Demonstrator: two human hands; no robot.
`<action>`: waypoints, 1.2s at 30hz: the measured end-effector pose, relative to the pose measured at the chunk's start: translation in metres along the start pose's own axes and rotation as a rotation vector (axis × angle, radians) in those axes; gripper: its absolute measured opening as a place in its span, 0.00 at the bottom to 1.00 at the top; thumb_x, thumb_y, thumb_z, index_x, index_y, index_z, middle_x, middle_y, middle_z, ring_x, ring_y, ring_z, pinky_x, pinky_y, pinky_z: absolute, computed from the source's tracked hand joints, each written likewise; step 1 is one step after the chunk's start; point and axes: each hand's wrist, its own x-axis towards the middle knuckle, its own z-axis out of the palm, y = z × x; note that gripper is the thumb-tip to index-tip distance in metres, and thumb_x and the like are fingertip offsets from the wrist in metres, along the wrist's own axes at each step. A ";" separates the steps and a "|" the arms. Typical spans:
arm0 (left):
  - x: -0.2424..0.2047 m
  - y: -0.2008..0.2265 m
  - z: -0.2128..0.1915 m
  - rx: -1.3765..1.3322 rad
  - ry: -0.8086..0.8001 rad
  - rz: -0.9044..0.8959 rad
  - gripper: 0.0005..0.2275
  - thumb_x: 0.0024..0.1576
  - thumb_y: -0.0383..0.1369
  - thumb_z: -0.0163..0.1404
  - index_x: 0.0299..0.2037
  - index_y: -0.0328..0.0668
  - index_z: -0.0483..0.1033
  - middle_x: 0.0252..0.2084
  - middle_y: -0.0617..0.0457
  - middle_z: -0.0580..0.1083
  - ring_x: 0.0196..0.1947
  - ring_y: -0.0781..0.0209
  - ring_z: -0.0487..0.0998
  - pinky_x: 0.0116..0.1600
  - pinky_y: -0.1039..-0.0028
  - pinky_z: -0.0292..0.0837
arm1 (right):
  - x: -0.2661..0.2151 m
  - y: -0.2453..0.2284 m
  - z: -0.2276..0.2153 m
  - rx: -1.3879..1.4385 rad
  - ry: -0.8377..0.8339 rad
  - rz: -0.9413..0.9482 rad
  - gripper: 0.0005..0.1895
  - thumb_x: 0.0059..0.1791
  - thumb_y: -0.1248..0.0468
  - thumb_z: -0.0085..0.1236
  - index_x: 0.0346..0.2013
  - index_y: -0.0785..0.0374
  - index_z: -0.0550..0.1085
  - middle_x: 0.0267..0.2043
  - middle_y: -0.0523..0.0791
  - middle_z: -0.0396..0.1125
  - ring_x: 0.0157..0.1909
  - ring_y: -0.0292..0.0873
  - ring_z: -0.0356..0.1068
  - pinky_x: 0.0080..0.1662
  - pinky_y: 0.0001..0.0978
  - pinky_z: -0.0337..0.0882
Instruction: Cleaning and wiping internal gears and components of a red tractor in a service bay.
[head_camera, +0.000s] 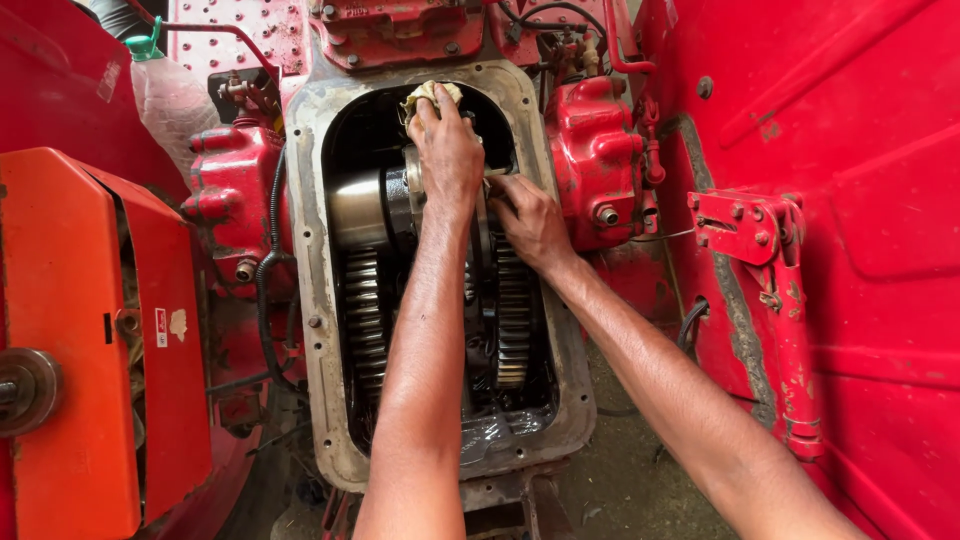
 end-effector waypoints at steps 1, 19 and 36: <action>0.001 -0.001 0.001 0.004 -0.002 -0.002 0.27 0.61 0.28 0.51 0.69 0.27 0.55 0.67 0.27 0.58 0.65 0.27 0.60 0.63 0.53 0.68 | 0.001 0.002 0.001 0.004 -0.001 0.002 0.15 0.52 0.70 0.53 0.54 0.67 0.73 0.45 0.53 0.72 0.47 0.52 0.75 0.49 0.41 0.74; 0.000 -0.001 0.001 0.016 0.041 -0.004 0.26 0.60 0.29 0.51 0.67 0.29 0.59 0.64 0.31 0.61 0.64 0.32 0.62 0.60 0.56 0.73 | 0.024 0.017 -0.016 0.057 -0.165 0.003 0.16 0.49 0.66 0.62 0.50 0.68 0.78 0.45 0.52 0.75 0.45 0.46 0.77 0.47 0.37 0.77; 0.001 0.002 0.001 0.035 -0.017 -0.042 0.25 0.61 0.29 0.50 0.68 0.32 0.58 0.65 0.32 0.59 0.65 0.30 0.61 0.58 0.56 0.76 | 0.030 0.029 0.003 0.249 -0.666 0.805 0.12 0.51 0.68 0.52 0.44 0.75 0.76 0.30 0.50 0.72 0.26 0.38 0.72 0.22 0.27 0.70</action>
